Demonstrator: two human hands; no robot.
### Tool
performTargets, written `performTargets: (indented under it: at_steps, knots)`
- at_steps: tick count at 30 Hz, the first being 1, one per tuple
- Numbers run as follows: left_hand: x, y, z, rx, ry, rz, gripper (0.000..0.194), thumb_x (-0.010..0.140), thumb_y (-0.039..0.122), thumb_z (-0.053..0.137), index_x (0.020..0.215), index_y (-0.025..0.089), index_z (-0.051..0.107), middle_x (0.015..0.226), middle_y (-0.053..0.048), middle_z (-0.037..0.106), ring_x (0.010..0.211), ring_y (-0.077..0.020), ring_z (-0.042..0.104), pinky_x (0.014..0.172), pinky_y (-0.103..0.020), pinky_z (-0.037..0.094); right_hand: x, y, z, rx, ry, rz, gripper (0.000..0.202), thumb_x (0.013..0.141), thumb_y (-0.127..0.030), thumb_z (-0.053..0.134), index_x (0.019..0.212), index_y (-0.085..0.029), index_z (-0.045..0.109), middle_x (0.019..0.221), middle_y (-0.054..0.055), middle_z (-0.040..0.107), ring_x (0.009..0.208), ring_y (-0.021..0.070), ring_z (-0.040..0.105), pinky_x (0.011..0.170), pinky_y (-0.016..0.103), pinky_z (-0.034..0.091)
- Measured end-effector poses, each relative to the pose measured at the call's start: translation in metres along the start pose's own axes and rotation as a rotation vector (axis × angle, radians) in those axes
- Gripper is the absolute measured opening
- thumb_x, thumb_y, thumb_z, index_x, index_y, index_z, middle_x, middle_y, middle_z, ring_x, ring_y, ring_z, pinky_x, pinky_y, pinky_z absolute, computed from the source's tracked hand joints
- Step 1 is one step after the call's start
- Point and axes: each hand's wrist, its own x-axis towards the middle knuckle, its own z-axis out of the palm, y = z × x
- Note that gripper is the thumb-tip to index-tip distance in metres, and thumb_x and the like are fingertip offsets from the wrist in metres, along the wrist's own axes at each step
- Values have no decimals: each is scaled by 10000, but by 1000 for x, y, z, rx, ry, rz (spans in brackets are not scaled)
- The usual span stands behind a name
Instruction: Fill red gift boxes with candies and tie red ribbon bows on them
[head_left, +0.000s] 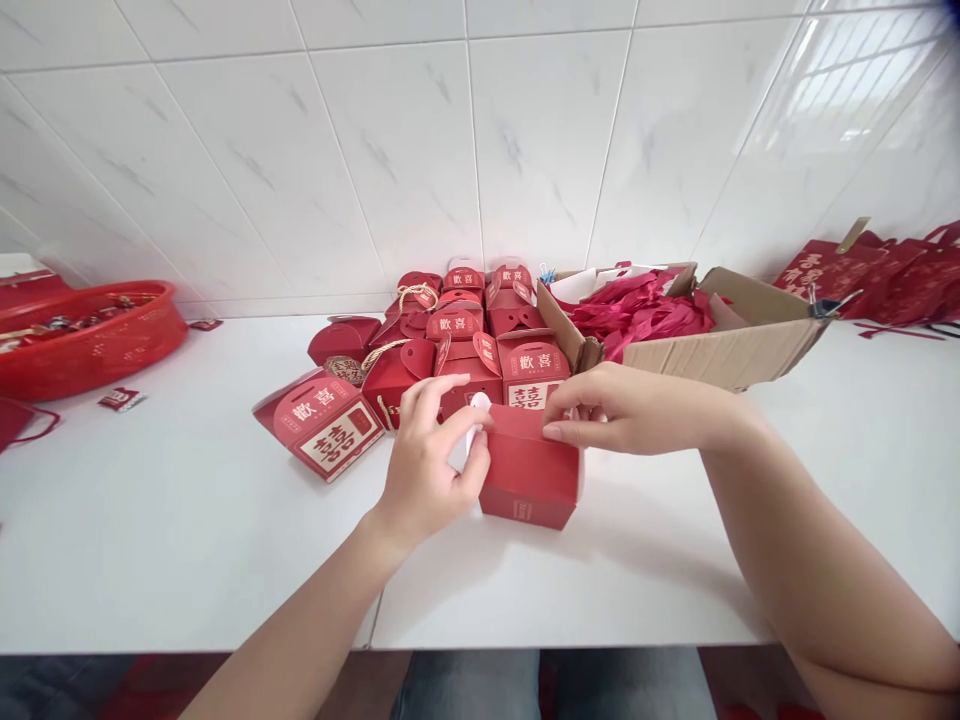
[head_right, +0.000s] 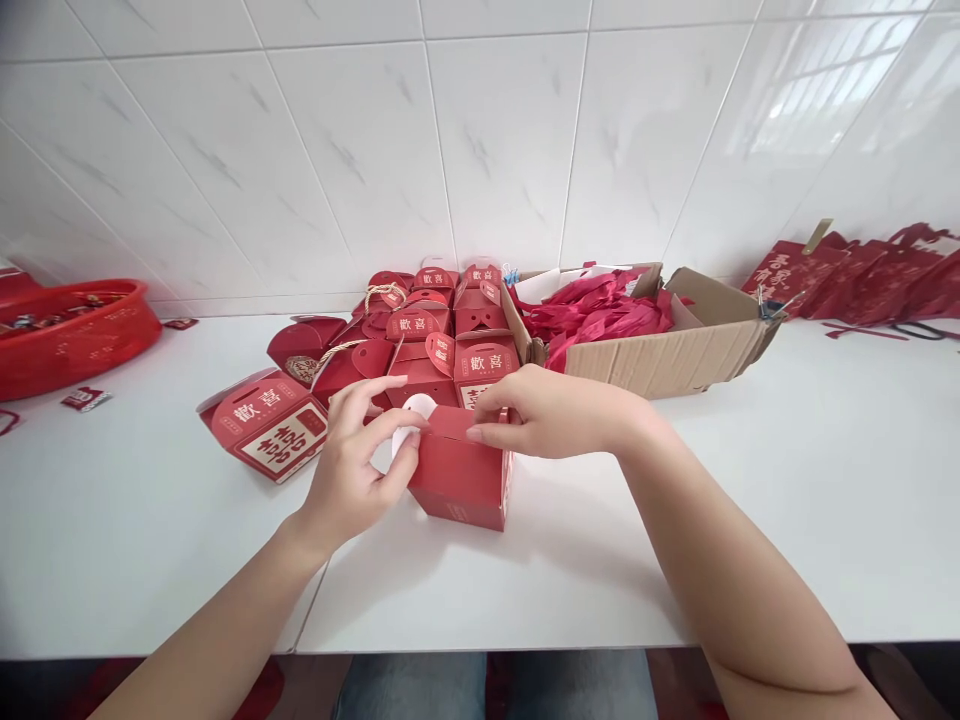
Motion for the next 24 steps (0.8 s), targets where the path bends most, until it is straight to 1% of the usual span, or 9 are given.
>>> performTargets:
  at_steps: [4, 7, 12, 15, 17, 19, 22, 23, 24]
  knots:
    - [-2, -2, 1, 32, -9, 80, 214, 779, 80, 548, 882, 206, 688, 1151, -99, 578, 1057, -255, 523, 845, -404, 493, 0, -5, 2, 22, -7, 7, 355, 863, -485, 505, 882, -170, 668, 764, 37, 645, 647, 144, 553, 568, 265, 400]
    - [-4, -4, 0, -37, -43, 88, 274, 776, 52, 506, 897, 216, 689, 1158, -81, 602, 1000, -228, 588, 804, -373, 519, -1, -9, 3, 74, -32, -13, 340, 822, -497, 570, 872, -175, 668, 775, 31, 653, 676, 151, 575, 596, 264, 429]
    - [-4, 2, -5, -133, -76, -61, 173, 726, 135, 549, 818, 196, 682, 1152, -84, 607, 963, -244, 625, 783, -378, 534, 0, -11, 5, 276, -149, -84, 320, 756, -403, 673, 997, -193, 659, 886, 34, 697, 805, 177, 643, 727, 280, 500]
    - [-4, 4, -4, -153, -110, -141, 97, 733, 213, 593, 798, 199, 664, 1141, -86, 611, 951, -249, 637, 772, -379, 538, 0, -13, 7, 277, -135, -108, 222, 805, -272, 597, 1006, -204, 661, 922, 28, 698, 821, 166, 650, 753, 280, 511]
    - [-4, 4, -1, -206, -122, -183, 119, 741, 233, 616, 851, 206, 654, 1158, -89, 604, 972, -248, 637, 804, -383, 536, 0, -15, 9, 201, -106, -113, 184, 816, -191, 538, 944, -202, 670, 886, 22, 695, 798, 159, 644, 715, 268, 506]
    - [-6, 3, 4, -330, -117, -202, 279, 749, 224, 636, 1028, 225, 616, 1187, -88, 593, 1047, -247, 615, 885, -390, 519, 1, -17, 11, 130, -91, -103, 185, 815, -149, 507, 899, -196, 665, 808, 15, 681, 735, 151, 634, 641, 250, 489]
    - [-8, 4, 10, -561, -93, -235, 662, 758, 202, 665, 1346, 268, 370, 1191, -82, 605, 1160, -236, 560, 985, -399, 475, 2, -18, 14, 108, -106, -64, 213, 829, -133, 469, 927, -195, 648, 724, -1, 645, 618, 128, 608, 552, 231, 453]
    - [-9, 4, 12, -617, -91, -260, 736, 756, 199, 675, 1385, 274, 302, 1188, -81, 610, 1173, -233, 552, 993, -401, 469, 2, -18, 15, 107, -106, -55, 216, 832, -135, 465, 932, -195, 646, 714, -3, 637, 598, 123, 599, 539, 227, 444]
    - [-9, 5, 13, -654, -89, -293, 755, 751, 200, 686, 1389, 275, 290, 1189, -81, 611, 1176, -232, 550, 991, -401, 470, 3, -19, 16, 97, -97, -53, 213, 831, -138, 467, 930, -194, 647, 712, -2, 631, 592, 121, 592, 534, 225, 437]
